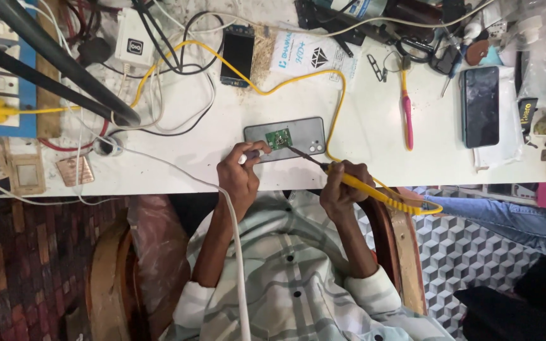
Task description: The person uses a soldering iron to apply heat to various points on a small green circuit board placed on a workbench. They hold the board steady with one hand while manipulating the soldering iron with the other, focusing on specific components.
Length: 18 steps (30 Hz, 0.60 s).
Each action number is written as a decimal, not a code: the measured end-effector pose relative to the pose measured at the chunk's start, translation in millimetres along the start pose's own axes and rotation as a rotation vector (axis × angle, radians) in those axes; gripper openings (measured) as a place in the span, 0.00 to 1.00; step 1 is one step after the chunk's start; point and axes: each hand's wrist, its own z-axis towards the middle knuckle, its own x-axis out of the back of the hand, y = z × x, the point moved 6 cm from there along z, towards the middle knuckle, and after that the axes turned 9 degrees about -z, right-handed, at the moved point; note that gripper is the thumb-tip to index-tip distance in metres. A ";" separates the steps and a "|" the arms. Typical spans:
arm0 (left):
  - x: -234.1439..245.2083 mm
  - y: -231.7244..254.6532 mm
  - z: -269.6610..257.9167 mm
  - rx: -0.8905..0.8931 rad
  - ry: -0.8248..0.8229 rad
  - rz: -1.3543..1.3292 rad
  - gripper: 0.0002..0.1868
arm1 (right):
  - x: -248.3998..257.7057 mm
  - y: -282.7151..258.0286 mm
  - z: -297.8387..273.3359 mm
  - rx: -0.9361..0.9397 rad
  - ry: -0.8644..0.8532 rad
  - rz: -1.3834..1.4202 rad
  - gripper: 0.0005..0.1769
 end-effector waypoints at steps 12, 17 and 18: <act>1.2 -3.8 5.4 0.070 -0.017 0.016 0.21 | 2.6 -60.3 3.0 0.540 -0.018 -0.653 0.25; -3.5 -3.8 1.2 0.035 -0.021 0.034 0.20 | 8.7 -62.1 4.8 0.380 -0.105 -0.438 0.28; -5.7 -2.8 1.1 0.049 -0.047 0.105 0.19 | 9.6 -57.5 11.3 0.218 -0.133 -0.159 0.27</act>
